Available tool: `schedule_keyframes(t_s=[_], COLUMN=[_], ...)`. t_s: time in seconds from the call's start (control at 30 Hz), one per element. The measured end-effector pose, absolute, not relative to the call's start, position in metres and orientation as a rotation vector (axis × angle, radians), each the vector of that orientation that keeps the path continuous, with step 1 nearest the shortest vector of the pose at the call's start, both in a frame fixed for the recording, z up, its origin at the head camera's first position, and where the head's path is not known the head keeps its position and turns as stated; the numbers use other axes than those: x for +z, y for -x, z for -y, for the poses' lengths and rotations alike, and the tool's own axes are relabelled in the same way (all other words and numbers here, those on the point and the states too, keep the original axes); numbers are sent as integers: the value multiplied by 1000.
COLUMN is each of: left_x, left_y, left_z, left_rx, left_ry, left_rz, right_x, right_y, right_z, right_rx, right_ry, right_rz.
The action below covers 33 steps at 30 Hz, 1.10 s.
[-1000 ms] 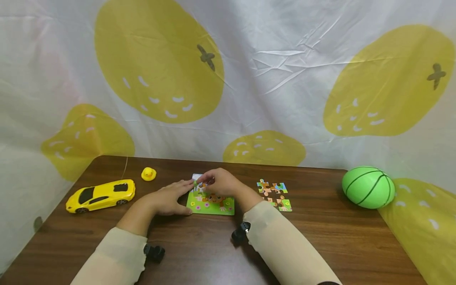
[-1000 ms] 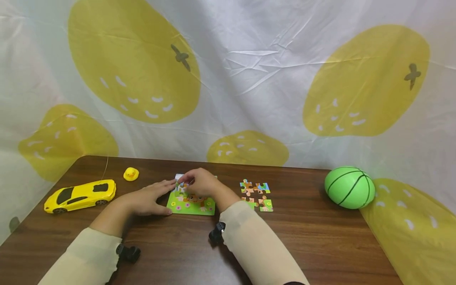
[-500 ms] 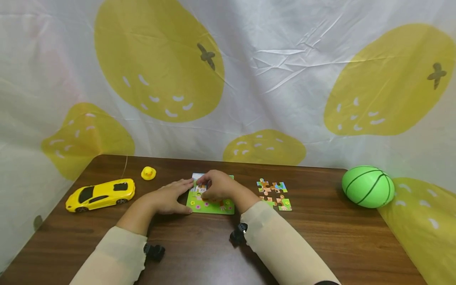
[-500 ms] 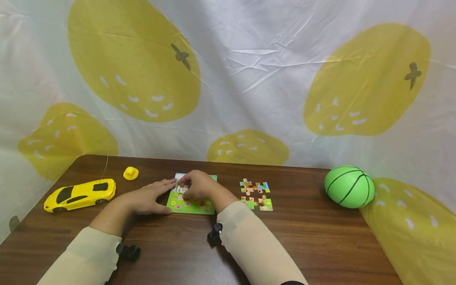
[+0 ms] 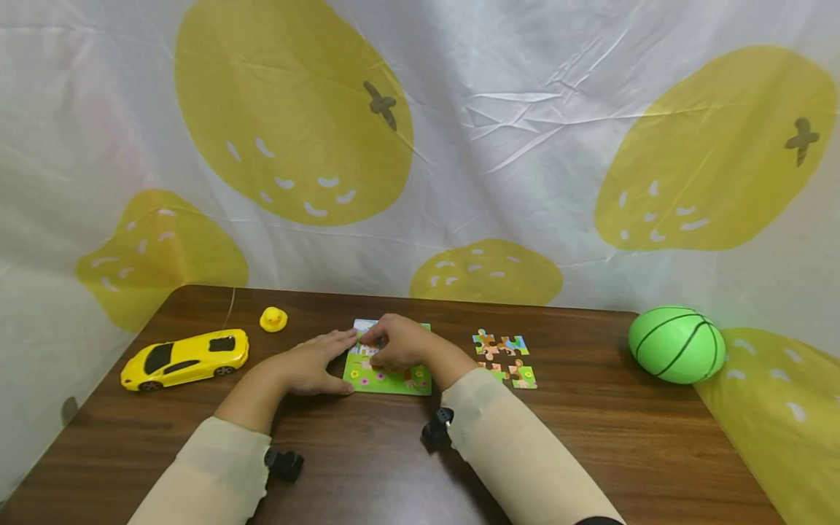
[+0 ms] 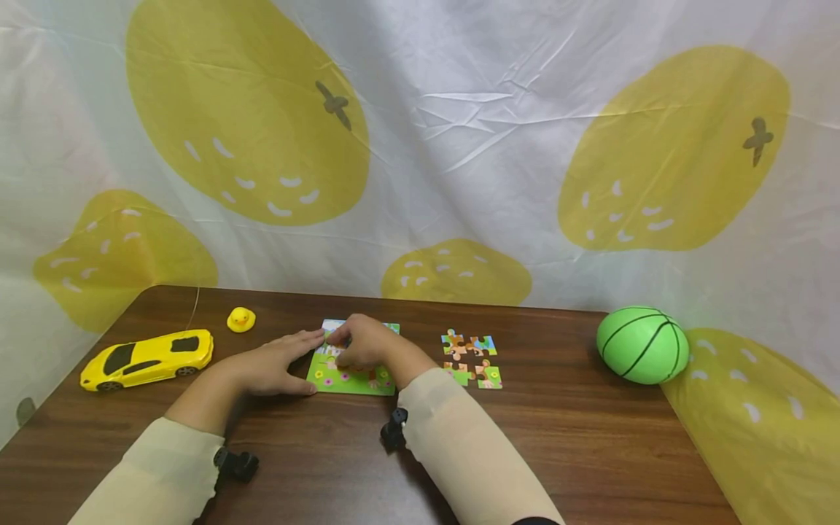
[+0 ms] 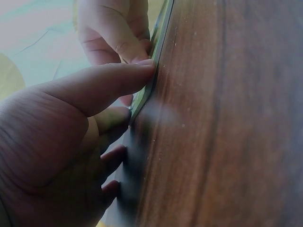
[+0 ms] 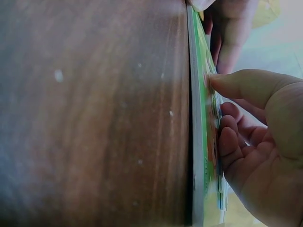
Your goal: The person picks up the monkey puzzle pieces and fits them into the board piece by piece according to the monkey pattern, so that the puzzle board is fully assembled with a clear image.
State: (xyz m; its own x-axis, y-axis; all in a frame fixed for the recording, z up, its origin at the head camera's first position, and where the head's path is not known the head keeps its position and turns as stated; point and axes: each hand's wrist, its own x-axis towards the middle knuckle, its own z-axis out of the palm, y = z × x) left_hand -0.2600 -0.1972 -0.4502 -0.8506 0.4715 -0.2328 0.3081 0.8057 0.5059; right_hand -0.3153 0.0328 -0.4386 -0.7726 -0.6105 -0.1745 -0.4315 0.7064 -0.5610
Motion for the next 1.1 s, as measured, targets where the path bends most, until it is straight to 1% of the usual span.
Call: schedule_keyframes(t_s=[0.7,0.97,1.1], left_x=[-451,-450,-449], left_y=[261,260,259], left_z=[198,198,198], left_rx=[663,655,660], left_ry=[-586,-594,-586], left_rz=[-2635,-2632,-2626], right_x=[-436,-434,-431], right_y=[315,313,311], right_z=[-33,-31,-33], right_rx=[-621,-473,-506], right_ry=[860,939,915], right_rz=[-2548,-2547,-2541])
